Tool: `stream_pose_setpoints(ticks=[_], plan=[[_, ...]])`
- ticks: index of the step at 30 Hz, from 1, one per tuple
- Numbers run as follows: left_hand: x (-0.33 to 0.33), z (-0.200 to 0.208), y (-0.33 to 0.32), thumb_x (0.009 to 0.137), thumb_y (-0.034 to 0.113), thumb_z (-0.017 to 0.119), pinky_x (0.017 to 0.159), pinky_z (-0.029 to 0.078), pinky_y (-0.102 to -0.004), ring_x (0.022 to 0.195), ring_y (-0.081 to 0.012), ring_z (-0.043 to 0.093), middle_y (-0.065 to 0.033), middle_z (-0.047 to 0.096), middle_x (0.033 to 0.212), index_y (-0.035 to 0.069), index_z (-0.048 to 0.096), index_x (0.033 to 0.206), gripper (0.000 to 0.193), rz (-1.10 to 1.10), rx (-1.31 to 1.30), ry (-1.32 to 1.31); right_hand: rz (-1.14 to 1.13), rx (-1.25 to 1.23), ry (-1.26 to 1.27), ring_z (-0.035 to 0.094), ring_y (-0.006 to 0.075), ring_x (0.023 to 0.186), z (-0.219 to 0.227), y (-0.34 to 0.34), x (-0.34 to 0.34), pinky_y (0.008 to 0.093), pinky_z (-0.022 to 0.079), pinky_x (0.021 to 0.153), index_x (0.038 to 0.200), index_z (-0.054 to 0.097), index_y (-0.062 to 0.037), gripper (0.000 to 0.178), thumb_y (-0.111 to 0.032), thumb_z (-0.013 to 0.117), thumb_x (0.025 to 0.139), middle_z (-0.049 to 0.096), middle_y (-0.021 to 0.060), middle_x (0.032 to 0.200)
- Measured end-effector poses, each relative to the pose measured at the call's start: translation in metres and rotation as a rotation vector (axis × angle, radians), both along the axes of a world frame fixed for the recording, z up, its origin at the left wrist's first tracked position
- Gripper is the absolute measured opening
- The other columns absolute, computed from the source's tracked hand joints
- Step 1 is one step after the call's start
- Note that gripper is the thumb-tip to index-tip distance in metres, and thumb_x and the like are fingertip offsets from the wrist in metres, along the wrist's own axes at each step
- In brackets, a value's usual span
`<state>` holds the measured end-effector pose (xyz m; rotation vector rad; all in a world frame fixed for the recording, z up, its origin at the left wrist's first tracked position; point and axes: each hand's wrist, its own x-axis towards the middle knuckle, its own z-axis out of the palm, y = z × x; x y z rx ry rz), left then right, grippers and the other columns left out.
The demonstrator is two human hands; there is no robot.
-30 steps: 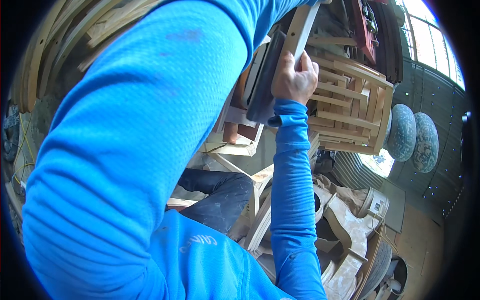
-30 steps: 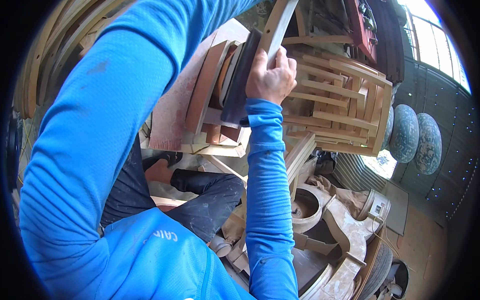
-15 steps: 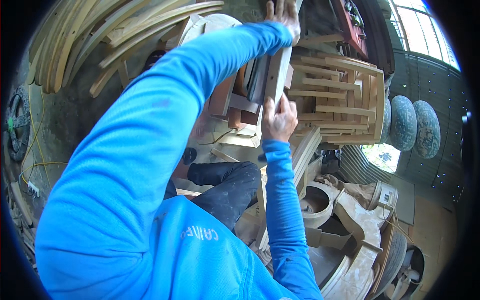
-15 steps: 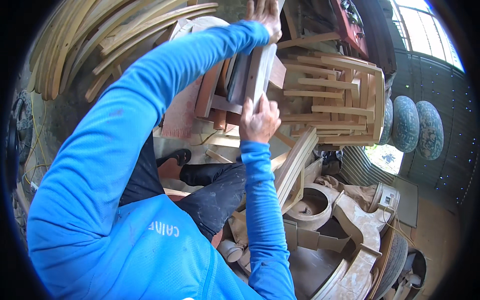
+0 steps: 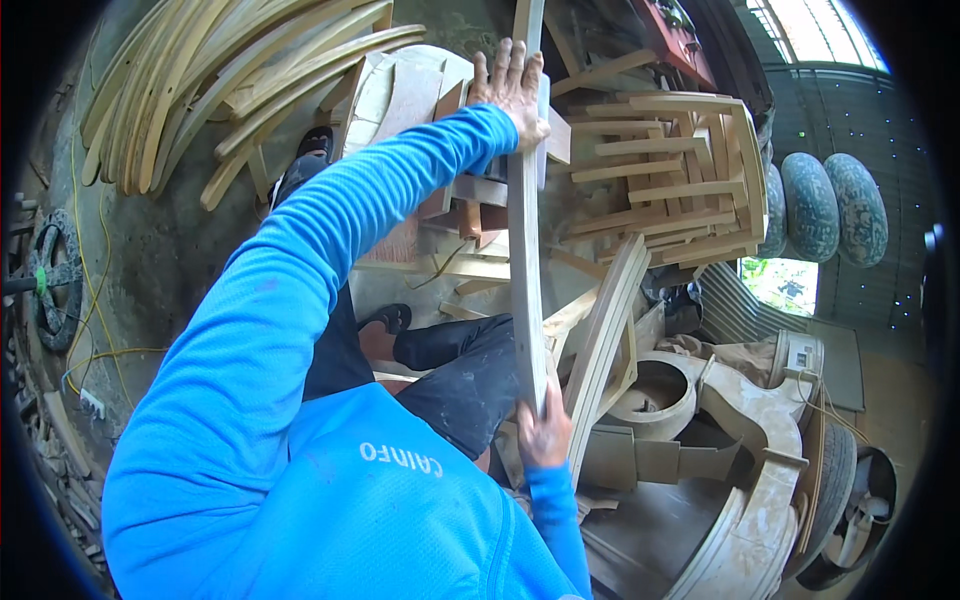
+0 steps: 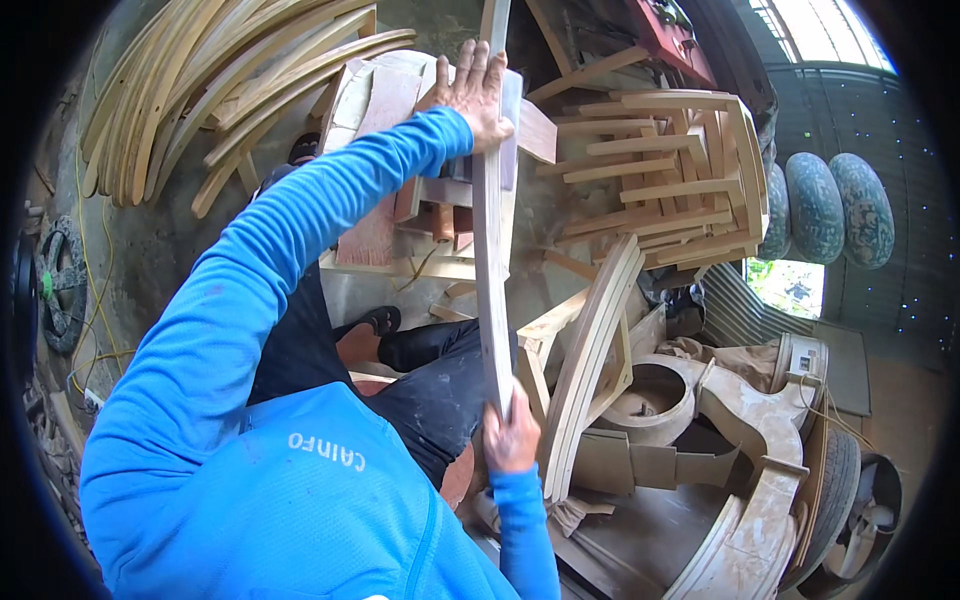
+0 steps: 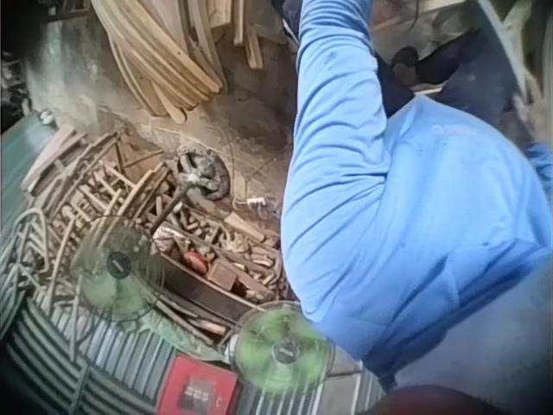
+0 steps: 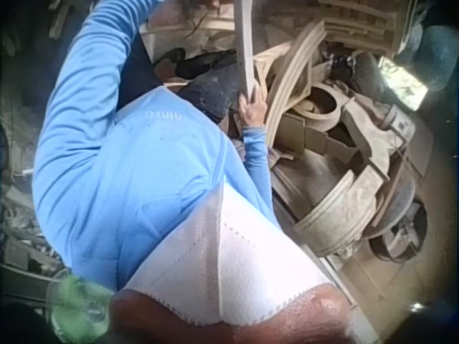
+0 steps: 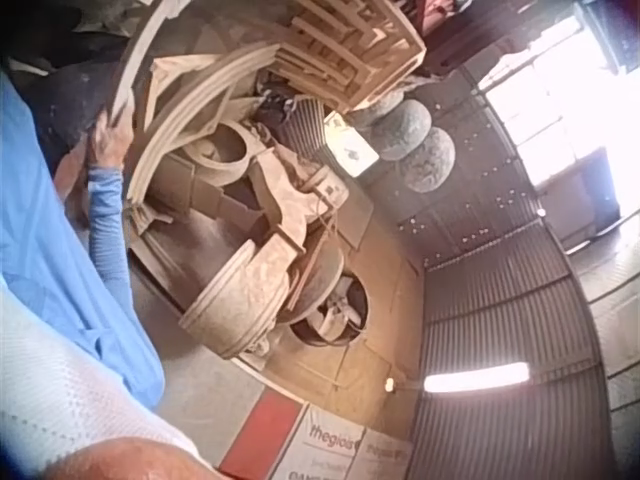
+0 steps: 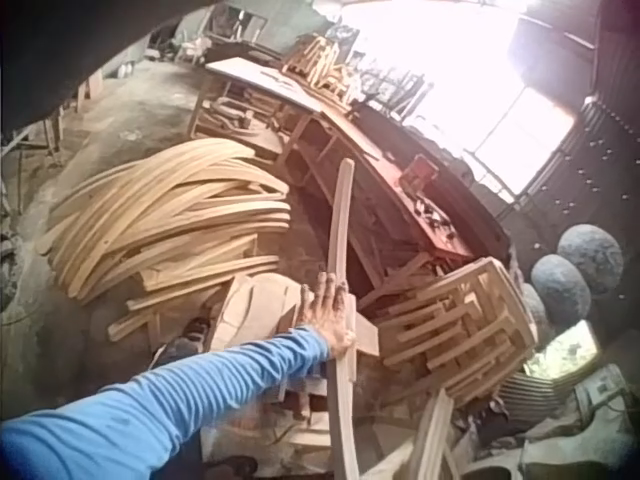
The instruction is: The recorder is sanding curved wooden slats using a sanding block at a workbench.
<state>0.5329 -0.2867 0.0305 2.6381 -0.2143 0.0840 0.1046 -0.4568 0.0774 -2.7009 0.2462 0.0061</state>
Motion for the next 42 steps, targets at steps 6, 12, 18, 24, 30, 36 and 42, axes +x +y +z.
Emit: stream_pose_setpoints(ticks=[6,12,18,24,30,36,42], plan=[[-0.002,0.006,0.002,0.092,0.05,0.049,0.126,-0.008,-0.0567,0.16,-0.03,-0.013,-0.0148,-0.009,0.173,0.008,0.001,0.166,0.098,-0.021,0.112,-0.032,-0.137,-0.023,0.196,0.075,0.0363,0.097,0.073,-0.015,-0.122,0.0401,0.058,0.083,0.129,0.062,-0.0054,0.047,-0.008,0.075,0.085,0.073,0.0201,0.107],[0.011,-0.007,-0.005,0.093,0.05,0.048,0.127,-0.005,-0.0544,0.16,-0.03,-0.01,-0.0153,-0.005,0.174,0.008,0.004,0.166,0.095,0.028,0.118,-0.034,-0.221,-0.102,0.166,0.075,0.0379,0.089,0.111,-0.015,-0.111,0.0398,0.058,0.078,0.124,0.065,-0.0029,0.045,-0.007,0.077,0.081,0.073,0.0216,0.099],[0.125,0.023,0.023,0.091,0.045,0.052,0.127,-0.001,-0.0561,0.16,-0.0328,-0.009,-0.0139,-0.003,0.174,0.004,0.009,0.165,0.094,-0.08,-0.037,-0.011,-0.186,-0.057,0.072,0.075,0.0389,0.094,0.048,0.011,-0.002,0.0401,0.058,0.08,0.129,0.062,-0.003,0.048,-0.01,0.079,0.084,0.072,0.0236,0.104],[0.201,0.053,0.049,0.093,0.043,0.051,0.127,-0.001,-0.0565,0.16,-0.0301,-0.008,-0.01,-0.002,0.175,0.008,0.009,0.166,0.092,-0.072,0.037,-0.009,-0.035,-0.069,-0.113,0.075,0.0375,0.099,-0.012,0.033,0.15,0.0392,0.057,0.082,0.137,0.057,-0.005,0.051,-0.012,0.075,0.09,0.072,0.0259,0.1],[0.207,0.033,0.039,0.093,0.041,0.049,0.127,-0.001,-0.0557,0.161,-0.0302,-0.007,-0.0105,-0.001,0.175,0.006,0.01,0.166,0.089,-0.044,-0.021,-0.059,-0.007,0.111,-0.225,0.07,0.0486,0.092,-0.029,0.049,0.247,0.0499,0.056,0.074,0.139,0.056,-0.0128,0.05,-0.016,0.072,0.092,0.071,0.0278,0.097],[0.178,0.022,0.029,0.094,0.046,0.044,0.128,-0.002,-0.0531,0.161,-0.0291,-0.006,-0.0126,0.0,0.174,0.002,0.008,0.165,0.09,-0.099,0.098,-0.037,0.061,0.033,-0.19,0.068,0.0501,0.088,-0.016,0.024,0.189,0.0523,0.056,0.073,0.14,0.053,-0.0117,0.053,-0.016,0.072,0.09,0.07,0.0273,0.101],[0.155,0.015,0.025,0.095,0.048,0.047,0.128,0.0,-0.0524,0.161,-0.029,-0.005,-0.0134,0.0,0.174,0.002,0.008,0.164,0.092,-0.132,0.184,-0.029,0.018,-0.044,0.038,0.071,0.0439,0.091,0.036,-0.013,0.042,0.0477,0.058,0.075,0.14,0.053,-0.0121,0.059,-0.015,0.077,0.086,0.072,0.0241,0.104]])
